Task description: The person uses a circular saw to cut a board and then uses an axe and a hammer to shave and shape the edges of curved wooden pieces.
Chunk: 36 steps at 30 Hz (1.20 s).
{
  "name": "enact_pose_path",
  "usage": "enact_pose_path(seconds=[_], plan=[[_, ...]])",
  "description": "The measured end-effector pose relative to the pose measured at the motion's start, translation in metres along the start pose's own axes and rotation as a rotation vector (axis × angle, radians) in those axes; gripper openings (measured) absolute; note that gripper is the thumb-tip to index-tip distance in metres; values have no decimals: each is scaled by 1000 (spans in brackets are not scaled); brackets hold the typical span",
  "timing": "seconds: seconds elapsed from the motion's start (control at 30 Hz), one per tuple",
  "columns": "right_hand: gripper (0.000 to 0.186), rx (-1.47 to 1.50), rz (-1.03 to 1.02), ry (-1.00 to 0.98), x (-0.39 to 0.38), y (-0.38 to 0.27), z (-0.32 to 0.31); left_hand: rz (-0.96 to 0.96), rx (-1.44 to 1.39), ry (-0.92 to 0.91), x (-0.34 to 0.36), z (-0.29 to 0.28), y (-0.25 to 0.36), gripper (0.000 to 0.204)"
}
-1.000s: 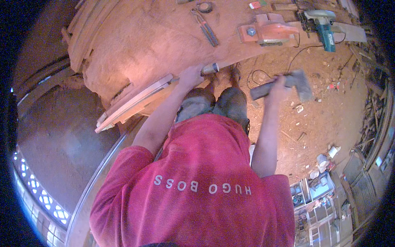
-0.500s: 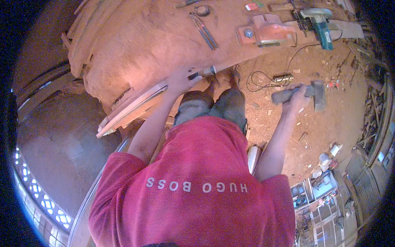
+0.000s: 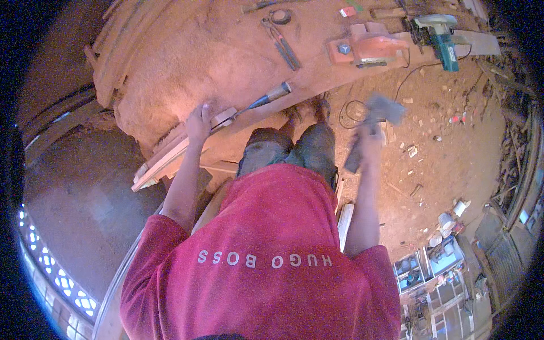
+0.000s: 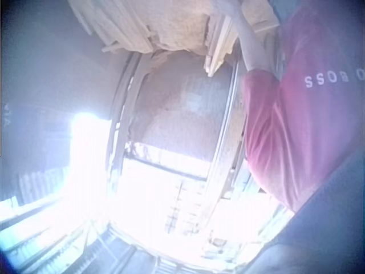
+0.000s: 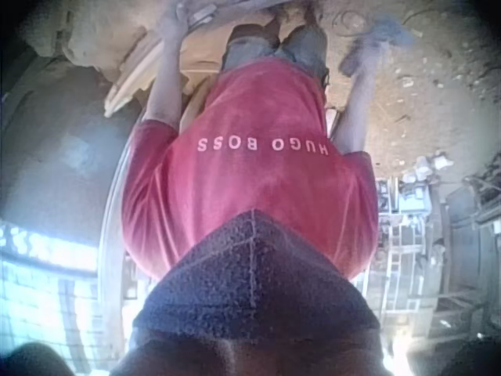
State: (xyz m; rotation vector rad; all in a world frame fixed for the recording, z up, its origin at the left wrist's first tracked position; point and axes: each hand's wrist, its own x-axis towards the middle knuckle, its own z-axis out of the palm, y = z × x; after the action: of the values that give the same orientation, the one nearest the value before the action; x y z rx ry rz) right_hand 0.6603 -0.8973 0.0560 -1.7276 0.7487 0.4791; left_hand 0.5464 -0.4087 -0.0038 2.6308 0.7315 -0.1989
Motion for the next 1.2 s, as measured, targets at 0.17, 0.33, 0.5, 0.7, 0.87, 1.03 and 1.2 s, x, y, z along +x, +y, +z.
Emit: enact_pose_path(seconds=[0.17, 0.33, 0.5, 0.7, 0.87, 1.03, 1.2], plan=[[10, 467, -302, 439, 45, -61, -54, -75, 58, -98, -12, 16, -16, 47], [16, 33, -107, 54, 18, 14, 37, -94, 93, -41, -35, 9, 8, 45], [29, -272, 144, -603, -11, 50, 85, -58, 65, 5, -34, 6, 11, 42], [13, -52, -119, 142, 23, -22, -20, -45, 38, 13, -39, 10, 8, 38], [19, -214, -154, 494, 72, 29, 9, -20, 10, 11, -32, -2, 24, 39], [26, -315, -44, -482, -17, 47, 104, -127, 94, -94, -34, 3, 15, 39], [17, -88, 77, -121, -2, 5, 22, -94, 56, -62, -34, -2, 19, 39]])
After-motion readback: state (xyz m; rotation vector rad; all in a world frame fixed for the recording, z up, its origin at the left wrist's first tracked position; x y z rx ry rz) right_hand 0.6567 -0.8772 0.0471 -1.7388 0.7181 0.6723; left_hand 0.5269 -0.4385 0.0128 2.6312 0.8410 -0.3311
